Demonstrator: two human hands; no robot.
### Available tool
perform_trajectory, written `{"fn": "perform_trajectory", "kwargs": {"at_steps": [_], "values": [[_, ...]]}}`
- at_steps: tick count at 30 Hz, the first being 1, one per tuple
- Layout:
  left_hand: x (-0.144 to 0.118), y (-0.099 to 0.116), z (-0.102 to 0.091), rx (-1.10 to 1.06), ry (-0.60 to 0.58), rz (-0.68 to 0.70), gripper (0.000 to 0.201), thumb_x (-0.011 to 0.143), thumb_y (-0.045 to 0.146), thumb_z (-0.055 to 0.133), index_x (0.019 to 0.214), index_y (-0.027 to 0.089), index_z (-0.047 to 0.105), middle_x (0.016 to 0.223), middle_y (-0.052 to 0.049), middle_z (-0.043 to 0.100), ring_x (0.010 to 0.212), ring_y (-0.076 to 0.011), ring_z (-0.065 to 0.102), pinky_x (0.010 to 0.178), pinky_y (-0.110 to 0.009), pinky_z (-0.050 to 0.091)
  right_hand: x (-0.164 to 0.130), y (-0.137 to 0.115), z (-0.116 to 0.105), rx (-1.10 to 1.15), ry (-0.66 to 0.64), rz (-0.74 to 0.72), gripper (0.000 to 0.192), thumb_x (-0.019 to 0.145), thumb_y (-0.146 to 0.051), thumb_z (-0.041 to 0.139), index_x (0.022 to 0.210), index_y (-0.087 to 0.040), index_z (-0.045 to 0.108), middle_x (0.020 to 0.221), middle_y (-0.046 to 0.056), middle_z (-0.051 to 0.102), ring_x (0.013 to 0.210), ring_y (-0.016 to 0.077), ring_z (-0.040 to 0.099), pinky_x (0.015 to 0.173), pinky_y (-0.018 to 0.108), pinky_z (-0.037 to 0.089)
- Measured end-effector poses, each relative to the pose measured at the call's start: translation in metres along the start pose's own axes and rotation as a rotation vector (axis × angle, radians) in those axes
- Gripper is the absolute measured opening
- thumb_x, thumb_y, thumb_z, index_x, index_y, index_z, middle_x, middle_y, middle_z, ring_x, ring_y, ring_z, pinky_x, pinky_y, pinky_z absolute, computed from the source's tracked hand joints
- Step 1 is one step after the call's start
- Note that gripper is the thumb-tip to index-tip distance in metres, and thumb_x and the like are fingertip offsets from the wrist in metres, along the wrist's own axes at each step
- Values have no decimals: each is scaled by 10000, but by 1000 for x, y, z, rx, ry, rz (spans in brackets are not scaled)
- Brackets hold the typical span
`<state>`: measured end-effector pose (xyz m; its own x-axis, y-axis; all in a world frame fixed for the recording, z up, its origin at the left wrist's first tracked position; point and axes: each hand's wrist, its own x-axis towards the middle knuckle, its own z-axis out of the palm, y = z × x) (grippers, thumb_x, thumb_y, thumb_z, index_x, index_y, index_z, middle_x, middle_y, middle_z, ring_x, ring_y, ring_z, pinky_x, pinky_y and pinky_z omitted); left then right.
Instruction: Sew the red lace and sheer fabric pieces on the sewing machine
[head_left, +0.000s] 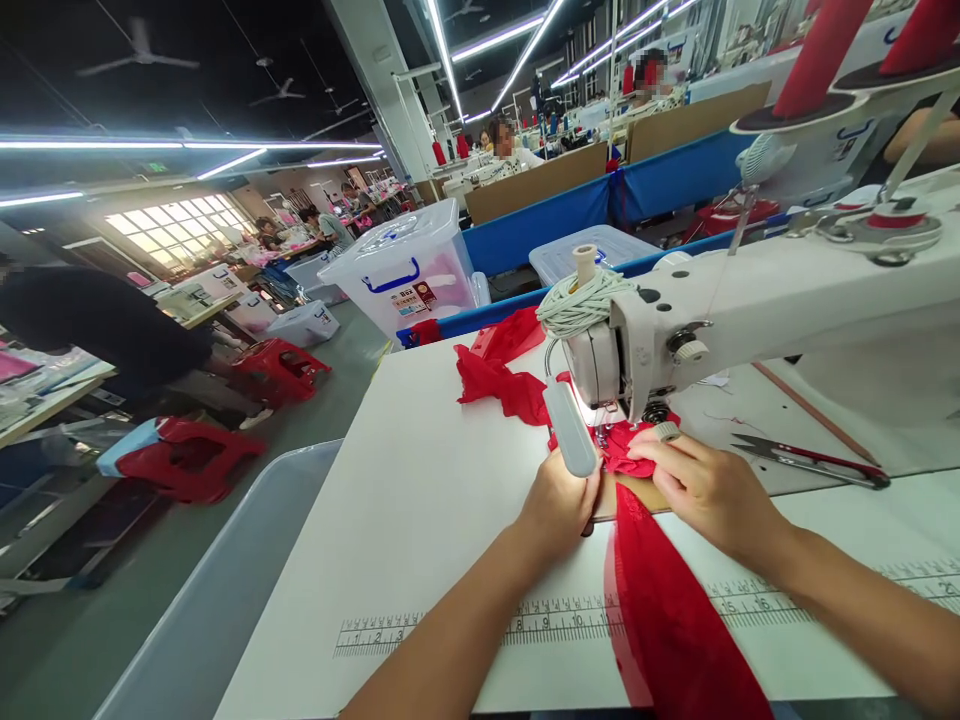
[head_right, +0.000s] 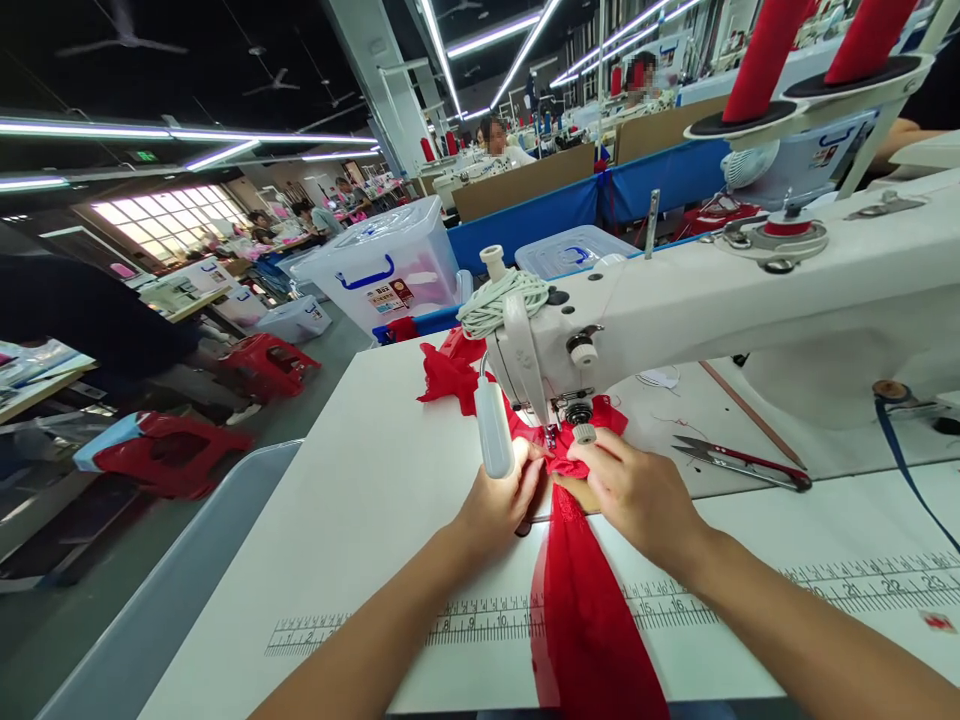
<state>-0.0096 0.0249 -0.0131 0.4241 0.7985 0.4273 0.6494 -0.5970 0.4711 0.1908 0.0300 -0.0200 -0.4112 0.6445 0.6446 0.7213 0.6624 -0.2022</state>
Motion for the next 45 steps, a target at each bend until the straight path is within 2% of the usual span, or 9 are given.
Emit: {"fn": "perform_trajectory", "kwargs": {"at_steps": [7, 14, 19, 25, 29, 33, 39, 42, 45], "values": [[0, 0, 4, -10, 12, 11, 263, 1005, 221, 283, 828, 198, 475, 809, -52, 602, 719, -161, 562, 685, -313, 516, 3, -7, 1, -15, 71, 54, 199, 938, -311, 479, 911, -179, 626, 652, -6, 610, 462, 110, 535, 484, 230, 415], [0, 1, 6, -41, -11, -8, 316, 1026, 292, 273, 844, 192, 510, 781, -42, 588, 715, -161, 556, 680, -316, 507, 6, -8, 8, -147, 12, 117, 158, 836, -182, 510, 827, -220, 663, 689, -9, 652, 499, 132, 549, 434, 258, 305], [2, 3, 2, -116, 17, -30, 294, 1011, 256, 299, 770, 208, 460, 680, -4, 521, 679, -158, 523, 699, -316, 493, 9, -1, 3, -210, 153, 52, 291, 806, -21, 445, 636, -198, 601, 735, 45, 643, 633, 169, 545, 580, 300, 358], [3, 1, 4, -179, 32, -38, 209, 989, 204, 338, 844, 202, 489, 803, -26, 609, 788, -167, 581, 784, -322, 501, 6, -3, 5, -57, 16, -124, 225, 919, -189, 500, 1099, -141, 627, 1028, 106, 707, 930, 249, 599, 781, 377, 422], [3, -1, 4, -194, 25, -40, 203, 970, 155, 332, 931, 196, 528, 919, -50, 653, 899, -180, 610, 843, -333, 503, 7, -1, 11, -18, 11, -83, 189, 929, -144, 478, 907, -195, 659, 874, 58, 724, 794, 200, 623, 722, 343, 426], [2, -3, 5, -180, 12, -9, 201, 884, 135, 468, 1067, 176, 539, 1049, -81, 652, 957, -202, 611, 867, -350, 506, 8, 1, 11, 62, -9, -27, 206, 942, -161, 457, 894, -213, 650, 826, 39, 707, 750, 184, 622, 688, 316, 462], [1, 0, 15, -68, 113, -74, 80, 790, 127, 553, 761, 190, 513, 769, -23, 600, 743, -178, 579, 767, -339, 523, 6, -2, 12, 70, -5, -47, 210, 952, -177, 428, 1014, -202, 627, 934, 68, 698, 793, 190, 639, 719, 318, 503], [0, 0, 15, -35, 119, -16, 96, 825, 131, 500, 751, 187, 526, 808, -49, 617, 758, -185, 584, 729, -333, 526, 2, -1, 11, -39, 40, 16, 247, 962, -333, 448, 1069, -174, 603, 922, 96, 696, 774, 223, 646, 680, 342, 506], [-1, -1, 12, -17, 147, 13, 119, 855, 138, 475, 791, 180, 566, 840, -66, 638, 801, -199, 602, 739, -344, 536, 0, 1, 7, -69, 35, 45, 263, 958, -409, 454, 929, -203, 616, 832, 58, 699, 723, 213, 646, 642, 330, 484]]}}
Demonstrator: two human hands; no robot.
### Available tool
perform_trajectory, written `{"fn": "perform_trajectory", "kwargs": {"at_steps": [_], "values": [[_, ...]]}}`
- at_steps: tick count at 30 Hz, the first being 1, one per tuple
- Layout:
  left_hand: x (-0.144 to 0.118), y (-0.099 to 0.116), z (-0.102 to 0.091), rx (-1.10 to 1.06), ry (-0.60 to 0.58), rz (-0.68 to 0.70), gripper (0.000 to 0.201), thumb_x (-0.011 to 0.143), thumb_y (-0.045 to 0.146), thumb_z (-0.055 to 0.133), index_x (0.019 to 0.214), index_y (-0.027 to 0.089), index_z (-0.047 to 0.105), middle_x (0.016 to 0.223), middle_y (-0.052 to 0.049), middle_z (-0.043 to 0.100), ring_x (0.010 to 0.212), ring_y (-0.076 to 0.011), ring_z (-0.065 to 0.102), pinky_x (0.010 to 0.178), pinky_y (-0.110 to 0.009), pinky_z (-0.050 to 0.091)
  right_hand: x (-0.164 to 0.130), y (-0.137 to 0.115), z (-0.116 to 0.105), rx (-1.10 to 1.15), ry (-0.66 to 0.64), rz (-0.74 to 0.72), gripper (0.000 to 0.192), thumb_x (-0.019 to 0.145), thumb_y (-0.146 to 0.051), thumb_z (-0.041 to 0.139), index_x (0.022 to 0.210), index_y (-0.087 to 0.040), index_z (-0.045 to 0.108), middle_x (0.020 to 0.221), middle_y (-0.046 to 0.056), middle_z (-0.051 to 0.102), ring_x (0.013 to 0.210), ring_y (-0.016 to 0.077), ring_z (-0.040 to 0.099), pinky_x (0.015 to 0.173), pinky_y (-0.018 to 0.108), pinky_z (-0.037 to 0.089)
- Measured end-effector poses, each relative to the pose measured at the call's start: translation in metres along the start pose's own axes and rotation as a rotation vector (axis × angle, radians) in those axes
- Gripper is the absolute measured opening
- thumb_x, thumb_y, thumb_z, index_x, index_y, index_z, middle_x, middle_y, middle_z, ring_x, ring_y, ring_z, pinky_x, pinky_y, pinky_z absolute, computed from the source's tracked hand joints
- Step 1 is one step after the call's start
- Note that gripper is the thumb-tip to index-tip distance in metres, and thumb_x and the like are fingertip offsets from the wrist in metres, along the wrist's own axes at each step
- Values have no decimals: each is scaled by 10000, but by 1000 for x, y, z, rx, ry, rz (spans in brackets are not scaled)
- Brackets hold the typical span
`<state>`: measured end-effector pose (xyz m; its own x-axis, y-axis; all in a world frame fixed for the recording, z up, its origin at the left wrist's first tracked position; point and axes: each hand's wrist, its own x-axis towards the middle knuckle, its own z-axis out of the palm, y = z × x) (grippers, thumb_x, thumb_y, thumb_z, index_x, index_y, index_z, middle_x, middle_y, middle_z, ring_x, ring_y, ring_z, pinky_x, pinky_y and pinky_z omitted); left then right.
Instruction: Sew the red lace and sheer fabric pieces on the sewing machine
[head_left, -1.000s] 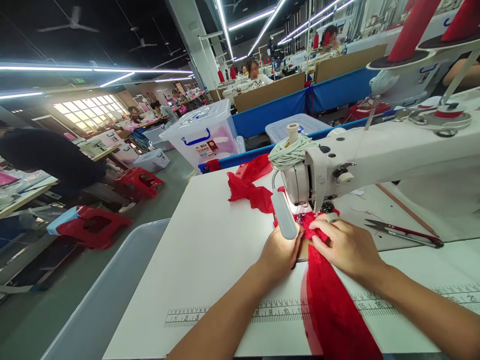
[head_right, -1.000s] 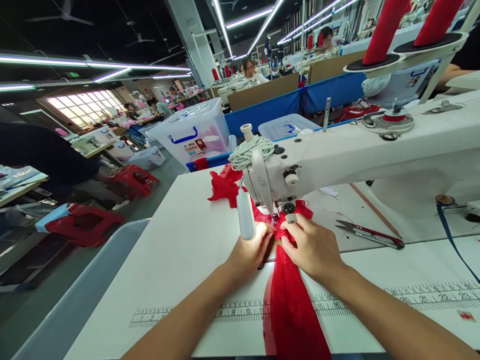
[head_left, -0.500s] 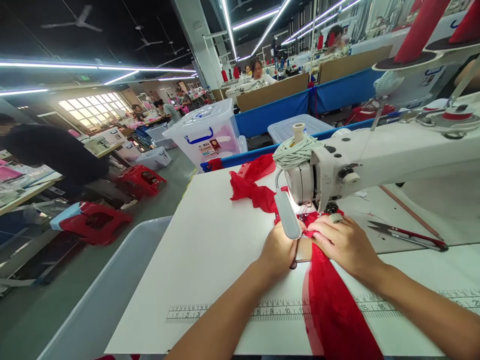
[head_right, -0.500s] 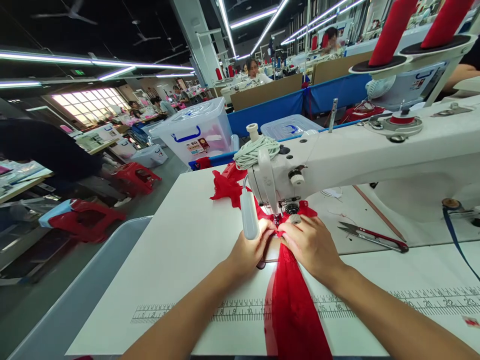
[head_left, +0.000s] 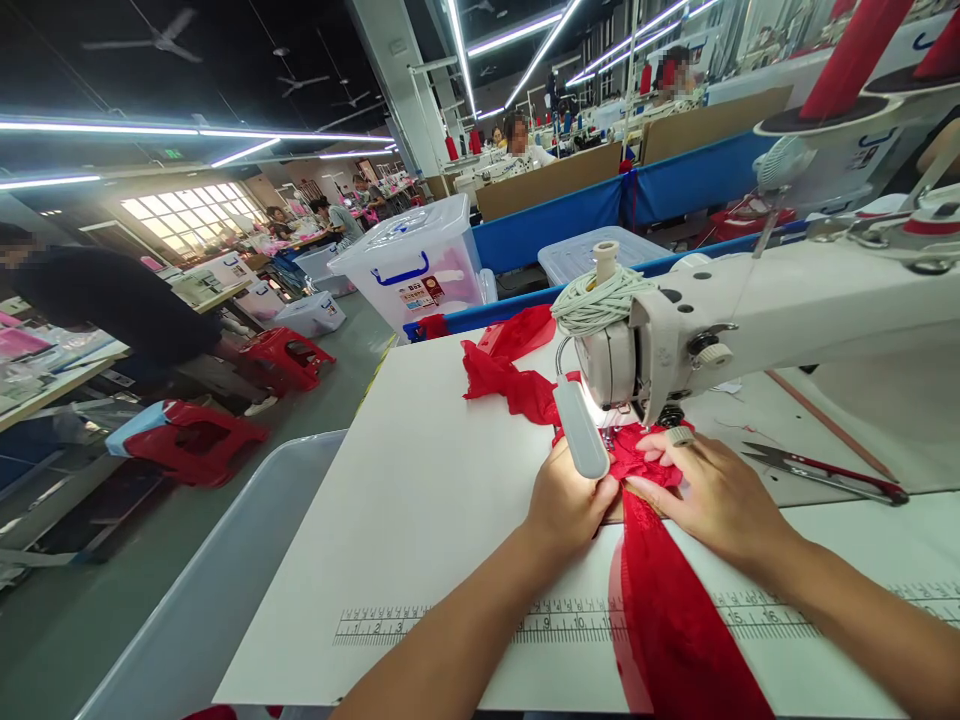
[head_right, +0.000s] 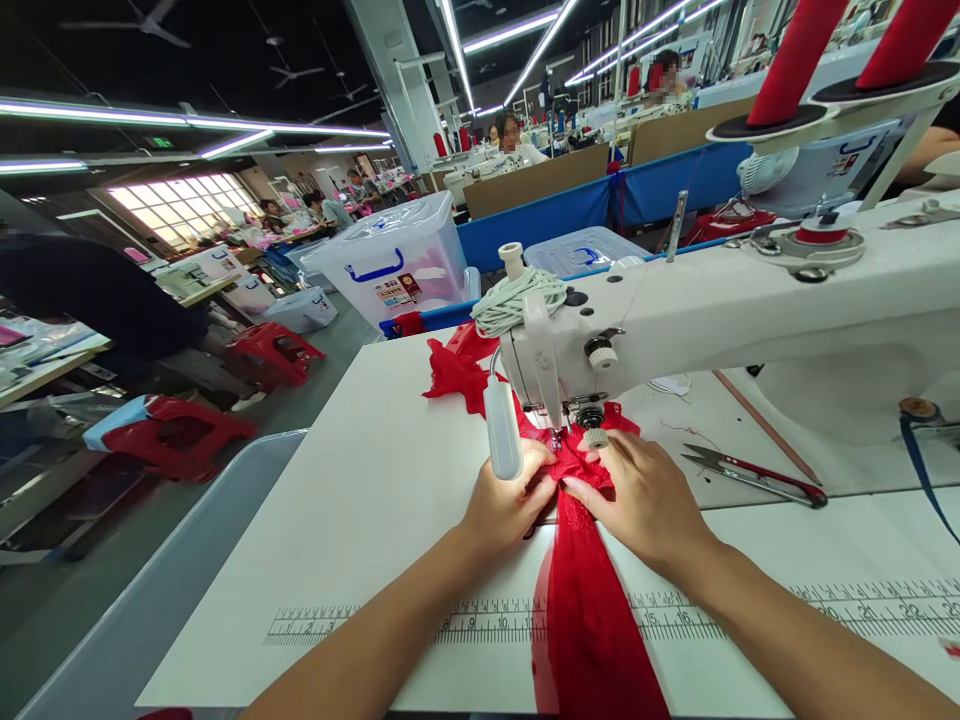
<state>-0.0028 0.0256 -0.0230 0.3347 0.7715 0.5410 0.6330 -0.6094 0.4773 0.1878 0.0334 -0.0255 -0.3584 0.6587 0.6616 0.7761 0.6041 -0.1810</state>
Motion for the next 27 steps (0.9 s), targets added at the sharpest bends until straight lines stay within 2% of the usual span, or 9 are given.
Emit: {"fn": "perform_trajectory", "kwargs": {"at_steps": [3, 7, 12, 14, 16, 18, 20, 23, 27], "values": [[0, 1, -2, 18, 11, 29, 147, 877, 132, 453, 817, 173, 581, 847, -74, 647, 811, -202, 610, 744, -349, 542, 0, 0, -2, -15, -1, -29, 244, 958, -298, 444, 819, -215, 625, 741, 21, 682, 654, 178, 616, 619, 308, 442], [1, 1, -2, 35, -37, 82, 190, 920, 134, 412, 832, 173, 575, 840, -71, 649, 799, -192, 614, 729, -333, 543, 3, 2, -1, -94, 12, -70, 200, 884, -128, 474, 796, -194, 642, 706, 25, 652, 646, 173, 576, 630, 306, 395], [0, 0, -4, 17, -48, 40, 219, 967, 199, 407, 829, 175, 576, 842, -71, 655, 802, -193, 612, 724, -325, 539, 6, 6, -11, -244, 83, -92, 325, 816, 24, 446, 609, -198, 562, 709, 40, 622, 653, 177, 501, 603, 317, 318], [1, 1, -5, 0, -64, 28, 237, 977, 211, 403, 818, 176, 575, 826, -66, 649, 788, -185, 604, 722, -321, 530, 6, 3, -16, -223, 94, -128, 302, 826, 19, 442, 675, -187, 603, 759, 55, 648, 675, 182, 504, 614, 324, 316], [2, 2, -5, 3, -79, 33, 257, 982, 220, 399, 791, 177, 565, 798, -60, 634, 765, -178, 590, 710, -318, 521, 5, -2, -17, -147, 48, -213, 242, 875, -47, 454, 901, -157, 668, 914, 86, 696, 769, 202, 546, 677, 341, 344], [2, 2, -5, 13, -92, 47, 277, 982, 224, 398, 756, 177, 551, 761, -52, 616, 735, -174, 573, 690, -316, 512, 5, -7, -15, -72, -9, -278, 242, 920, -127, 470, 1080, -142, 652, 1052, 96, 709, 867, 226, 567, 761, 372, 355], [3, 2, -4, -6, -105, 45, 271, 974, 203, 399, 753, 177, 554, 750, -46, 612, 731, -173, 570, 687, -312, 512, 6, -9, -11, -23, -22, -258, 219, 937, -145, 476, 1050, -161, 664, 1001, 65, 731, 836, 215, 573, 779, 377, 349], [4, -1, -5, -78, -113, 35, 210, 935, 131, 400, 872, 177, 595, 857, -57, 658, 800, -180, 602, 743, -320, 527, 6, -6, -4, 54, 1, -158, 224, 952, -150, 476, 858, -187, 676, 759, 18, 717, 681, 165, 545, 698, 336, 339], [3, -4, -7, -121, -123, 58, 260, 884, 77, 384, 994, 178, 597, 967, -77, 673, 885, -192, 626, 811, -348, 532, 5, -2, -2, 81, -50, -108, 240, 961, -168, 472, 823, -204, 665, 751, 5, 712, 670, 150, 546, 690, 319, 342]]}}
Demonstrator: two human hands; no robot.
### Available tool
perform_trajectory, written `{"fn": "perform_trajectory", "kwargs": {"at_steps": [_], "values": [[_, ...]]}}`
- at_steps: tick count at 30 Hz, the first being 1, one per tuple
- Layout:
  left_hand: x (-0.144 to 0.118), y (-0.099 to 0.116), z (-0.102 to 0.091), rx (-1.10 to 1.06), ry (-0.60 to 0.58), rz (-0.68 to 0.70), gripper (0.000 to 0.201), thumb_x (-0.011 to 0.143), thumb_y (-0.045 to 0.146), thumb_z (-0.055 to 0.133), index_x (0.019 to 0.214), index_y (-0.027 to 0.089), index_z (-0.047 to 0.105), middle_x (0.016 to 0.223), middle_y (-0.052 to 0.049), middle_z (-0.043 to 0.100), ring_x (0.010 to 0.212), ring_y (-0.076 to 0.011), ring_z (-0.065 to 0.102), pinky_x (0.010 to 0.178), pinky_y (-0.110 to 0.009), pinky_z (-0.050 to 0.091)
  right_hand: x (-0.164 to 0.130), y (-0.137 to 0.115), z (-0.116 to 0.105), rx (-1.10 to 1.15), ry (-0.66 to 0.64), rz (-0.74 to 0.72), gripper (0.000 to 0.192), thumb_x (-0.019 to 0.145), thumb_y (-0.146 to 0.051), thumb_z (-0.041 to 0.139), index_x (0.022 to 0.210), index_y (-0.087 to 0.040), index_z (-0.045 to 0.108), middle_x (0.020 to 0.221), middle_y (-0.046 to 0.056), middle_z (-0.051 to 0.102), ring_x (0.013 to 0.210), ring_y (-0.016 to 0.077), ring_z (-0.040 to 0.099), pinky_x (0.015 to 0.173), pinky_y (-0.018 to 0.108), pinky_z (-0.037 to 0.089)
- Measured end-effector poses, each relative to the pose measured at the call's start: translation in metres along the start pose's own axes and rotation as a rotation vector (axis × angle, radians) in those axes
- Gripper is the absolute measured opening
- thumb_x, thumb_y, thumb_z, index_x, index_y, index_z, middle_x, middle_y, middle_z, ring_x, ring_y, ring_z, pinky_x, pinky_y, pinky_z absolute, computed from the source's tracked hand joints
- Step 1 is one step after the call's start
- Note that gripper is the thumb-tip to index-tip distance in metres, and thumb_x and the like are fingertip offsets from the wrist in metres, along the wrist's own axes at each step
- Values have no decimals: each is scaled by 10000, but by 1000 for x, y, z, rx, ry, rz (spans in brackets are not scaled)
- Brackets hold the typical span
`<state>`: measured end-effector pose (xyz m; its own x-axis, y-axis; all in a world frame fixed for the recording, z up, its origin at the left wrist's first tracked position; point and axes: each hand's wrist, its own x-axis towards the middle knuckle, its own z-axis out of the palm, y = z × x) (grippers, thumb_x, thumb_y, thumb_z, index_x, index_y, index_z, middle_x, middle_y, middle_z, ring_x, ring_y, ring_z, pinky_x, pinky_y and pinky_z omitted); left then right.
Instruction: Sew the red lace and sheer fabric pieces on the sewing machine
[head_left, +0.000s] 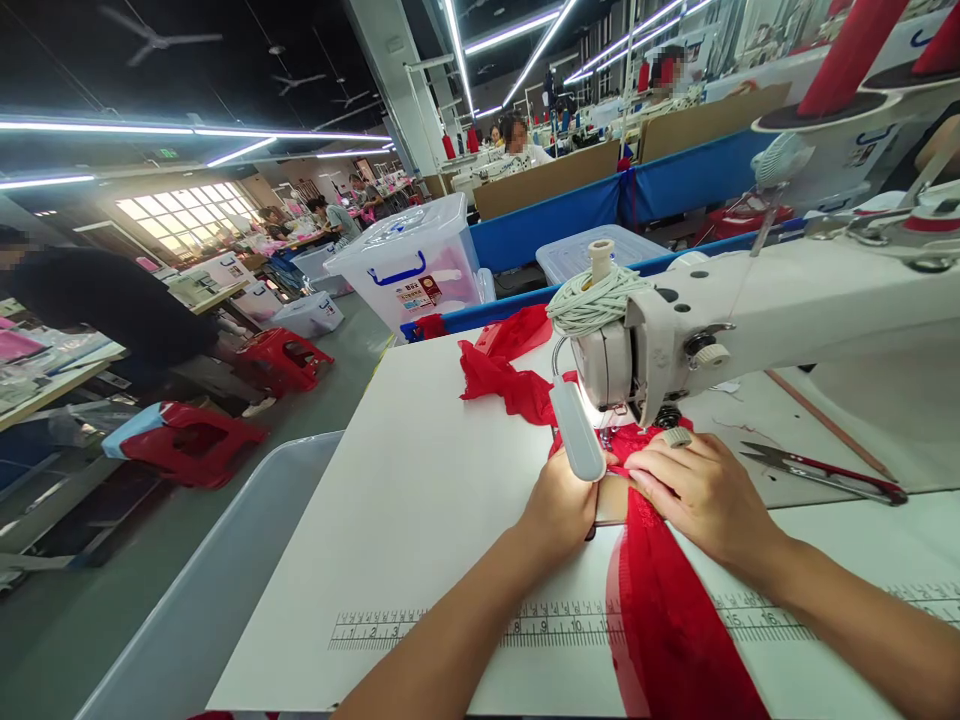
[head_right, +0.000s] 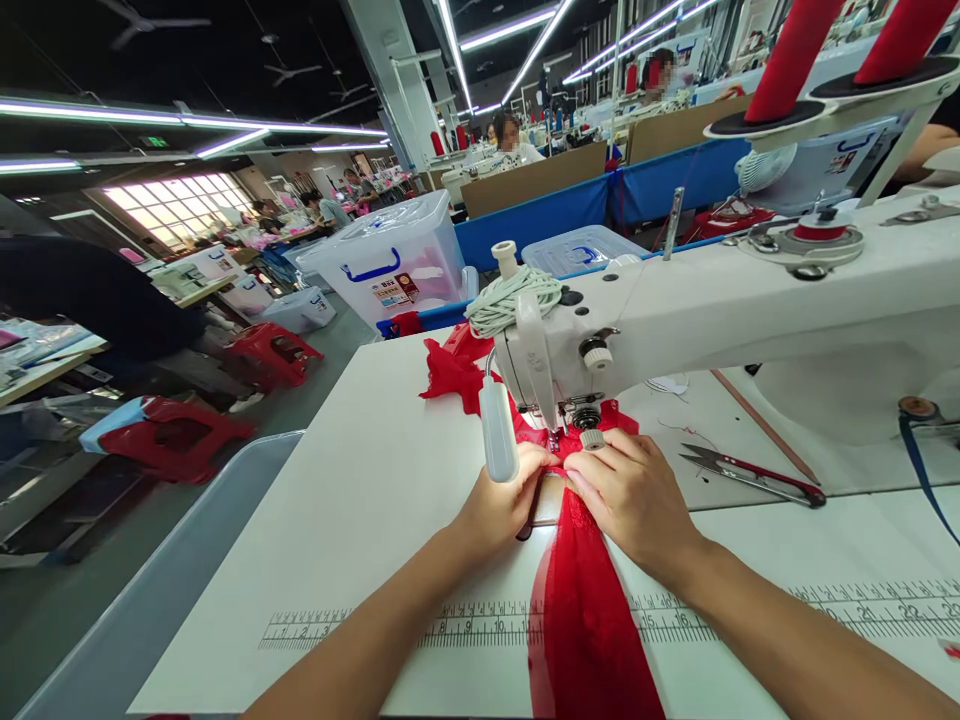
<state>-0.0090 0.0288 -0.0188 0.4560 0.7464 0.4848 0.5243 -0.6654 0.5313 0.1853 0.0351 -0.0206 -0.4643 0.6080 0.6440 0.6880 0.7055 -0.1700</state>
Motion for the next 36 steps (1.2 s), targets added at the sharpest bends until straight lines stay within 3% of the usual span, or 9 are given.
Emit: {"fn": "perform_trajectory", "kwargs": {"at_steps": [4, 7, 11, 16, 21, 28, 36], "values": [[-1, 3, 4, 26, -3, -77, 147, 880, 165, 497, 997, 181, 584, 975, -80, 658, 876, -200, 621, 793, -350, 535, 0, -2, -2, -17, 15, -31, 261, 958, -152, 454, 825, -209, 672, 773, 7, 718, 682, 151, 560, 699, 325, 353], [-2, 5, 8, 141, 11, -98, 90, 910, 198, 493, 887, 187, 579, 849, -52, 625, 784, -180, 602, 708, -306, 520, 0, -3, -3, -9, 13, -62, 234, 953, -144, 461, 859, -197, 668, 785, 15, 717, 707, 164, 555, 695, 329, 350], [-6, 4, 7, 330, -49, 7, 217, 942, 152, 412, 824, 179, 591, 745, -33, 569, 703, -156, 560, 624, -260, 477, -3, 1, -6, -55, -27, -91, 168, 928, -135, 491, 925, -182, 653, 885, 42, 719, 792, 201, 536, 713, 335, 342], [-8, 12, 1, 422, -120, 68, 278, 941, 111, 354, 906, 176, 622, 814, -59, 606, 725, -157, 569, 559, -233, 457, -7, 6, -8, -102, -89, -85, 196, 860, -64, 513, 888, -204, 648, 855, 33, 695, 812, 215, 526, 703, 335, 320], [-6, 30, -6, 455, -183, 72, 355, 986, 334, 349, 909, 143, 638, 878, -109, 629, 759, -195, 605, 522, -265, 487, -5, 7, -11, -103, -103, -99, 212, 841, -44, 502, 833, -206, 638, 800, 35, 662, 766, 215, 503, 701, 341, 315], [-13, 32, -4, 541, -145, 129, 742, 974, 589, 129, 1102, 71, 645, 961, -188, 655, 777, -253, 631, 556, -353, 539, -4, 7, -12, -82, -95, -103, 265, 845, -27, 450, 778, -213, 626, 735, 36, 627, 725, 213, 472, 673, 343, 297], [-16, 31, 3, 579, -92, 173, 793, 953, 628, 107, 1056, 64, 654, 973, -191, 676, 741, -240, 638, 652, -367, 562, -3, 7, -11, -51, -82, -91, 260, 839, -24, 442, 746, -208, 599, 699, 36, 606, 736, 218, 459, 672, 339, 300]]}}
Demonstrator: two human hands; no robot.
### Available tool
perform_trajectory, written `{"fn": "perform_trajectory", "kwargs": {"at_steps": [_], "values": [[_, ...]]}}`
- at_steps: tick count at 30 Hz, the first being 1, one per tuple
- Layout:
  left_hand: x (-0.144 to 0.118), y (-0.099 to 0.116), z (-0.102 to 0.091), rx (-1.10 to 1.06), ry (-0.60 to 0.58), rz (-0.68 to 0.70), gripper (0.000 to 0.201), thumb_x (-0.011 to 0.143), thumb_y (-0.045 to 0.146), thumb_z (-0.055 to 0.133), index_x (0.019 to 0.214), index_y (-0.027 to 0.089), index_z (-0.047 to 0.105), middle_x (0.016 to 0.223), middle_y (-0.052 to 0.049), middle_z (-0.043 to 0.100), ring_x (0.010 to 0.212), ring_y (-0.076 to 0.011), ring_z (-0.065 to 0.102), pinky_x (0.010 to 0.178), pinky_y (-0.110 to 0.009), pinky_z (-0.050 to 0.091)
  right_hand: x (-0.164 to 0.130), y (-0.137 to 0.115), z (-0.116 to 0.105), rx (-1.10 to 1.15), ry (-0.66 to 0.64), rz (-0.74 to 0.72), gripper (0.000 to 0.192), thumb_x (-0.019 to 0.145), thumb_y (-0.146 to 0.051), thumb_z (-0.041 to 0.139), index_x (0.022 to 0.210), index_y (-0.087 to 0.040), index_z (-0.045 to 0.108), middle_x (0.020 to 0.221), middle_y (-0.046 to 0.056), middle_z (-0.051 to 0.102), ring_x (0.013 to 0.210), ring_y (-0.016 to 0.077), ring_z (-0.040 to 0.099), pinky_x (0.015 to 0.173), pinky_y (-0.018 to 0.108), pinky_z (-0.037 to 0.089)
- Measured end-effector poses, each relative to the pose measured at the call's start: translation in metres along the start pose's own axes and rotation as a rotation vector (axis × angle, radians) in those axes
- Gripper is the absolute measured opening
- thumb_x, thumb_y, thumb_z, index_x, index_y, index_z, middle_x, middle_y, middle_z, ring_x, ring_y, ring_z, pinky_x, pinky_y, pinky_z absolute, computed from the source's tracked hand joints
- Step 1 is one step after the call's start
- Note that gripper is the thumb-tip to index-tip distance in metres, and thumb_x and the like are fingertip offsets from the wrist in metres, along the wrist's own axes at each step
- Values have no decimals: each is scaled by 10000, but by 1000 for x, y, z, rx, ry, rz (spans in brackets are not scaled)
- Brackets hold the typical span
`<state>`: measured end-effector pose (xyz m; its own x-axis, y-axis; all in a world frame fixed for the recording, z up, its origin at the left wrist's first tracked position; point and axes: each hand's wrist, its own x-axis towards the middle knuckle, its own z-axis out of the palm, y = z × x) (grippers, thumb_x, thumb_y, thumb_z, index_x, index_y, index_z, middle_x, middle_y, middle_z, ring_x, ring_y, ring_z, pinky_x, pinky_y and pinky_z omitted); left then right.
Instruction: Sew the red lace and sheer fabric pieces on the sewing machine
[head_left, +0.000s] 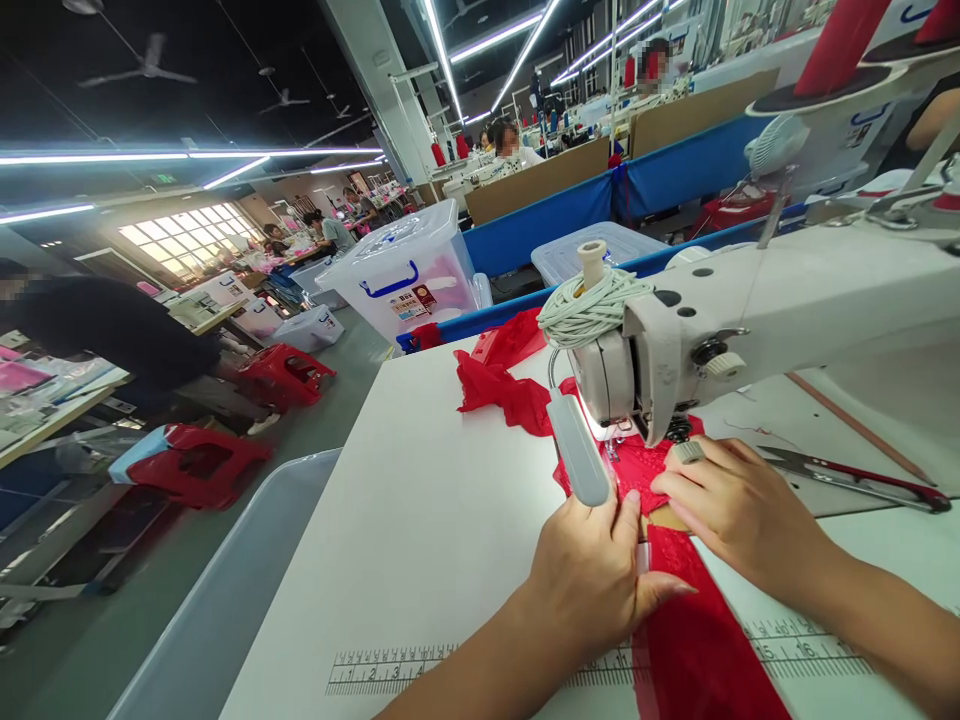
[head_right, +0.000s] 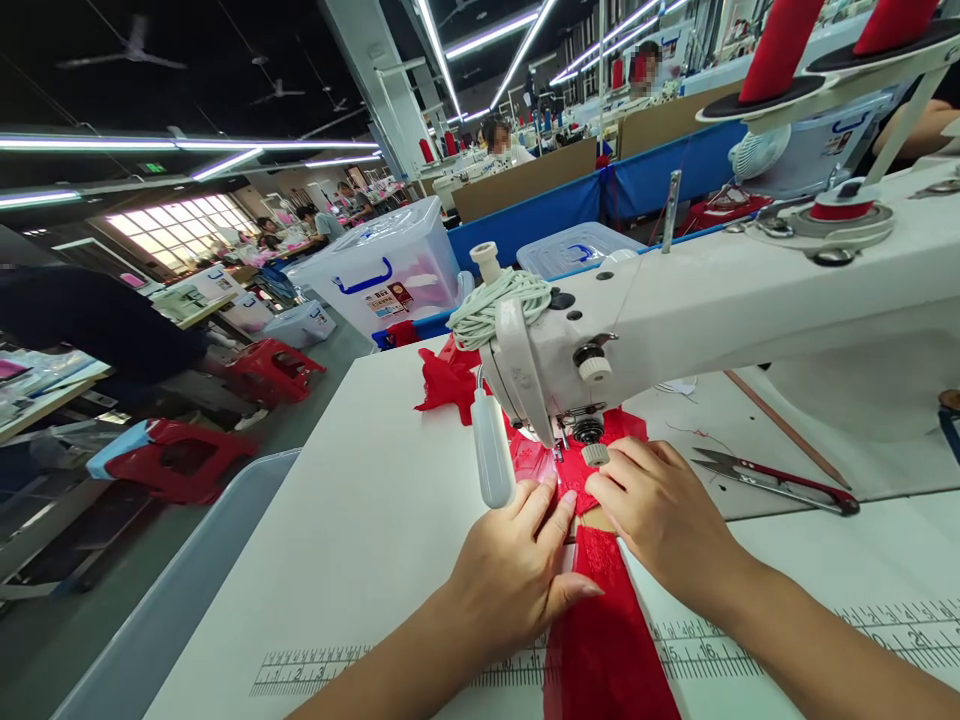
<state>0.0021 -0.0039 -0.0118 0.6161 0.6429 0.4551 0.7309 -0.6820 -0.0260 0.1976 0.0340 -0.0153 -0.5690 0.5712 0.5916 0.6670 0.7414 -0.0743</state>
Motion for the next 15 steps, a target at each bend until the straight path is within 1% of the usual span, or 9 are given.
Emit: {"fn": "perform_trajectory", "kwargs": {"at_steps": [4, 9, 12, 15], "values": [[-1, -1, 1, 23, -20, 7, 771, 956, 628, 142, 1085, 60, 648, 964, -189, 674, 782, -252, 651, 678, -377, 563, 0, 0, 1, -18, -8, 1, 273, 847, -18, 432, 752, -209, 603, 695, 35, 602, 726, 216, 464, 670, 340, 303], [-1, -3, 3, 62, 7, 5, 751, 967, 607, 145, 1105, 76, 657, 1021, -206, 679, 863, -274, 658, 703, -394, 571, -1, 3, 4, -54, -20, -2, 294, 825, 3, 424, 687, -211, 573, 700, 42, 606, 722, 211, 469, 676, 342, 315], [-2, -4, 5, 77, -6, 4, 749, 959, 623, 197, 1142, 52, 644, 1057, -219, 677, 871, -281, 658, 676, -381, 570, -1, 5, 6, -76, -29, -6, 296, 814, 13, 433, 661, -210, 554, 678, 40, 598, 723, 212, 473, 683, 341, 325], [-1, -5, 5, 81, -13, -20, 786, 941, 658, 202, 1161, 39, 635, 1048, -219, 682, 849, -283, 661, 641, -369, 567, 0, 6, 6, -95, -29, -9, 281, 806, 11, 454, 660, -205, 559, 632, 36, 561, 722, 220, 467, 687, 340, 335]]}}
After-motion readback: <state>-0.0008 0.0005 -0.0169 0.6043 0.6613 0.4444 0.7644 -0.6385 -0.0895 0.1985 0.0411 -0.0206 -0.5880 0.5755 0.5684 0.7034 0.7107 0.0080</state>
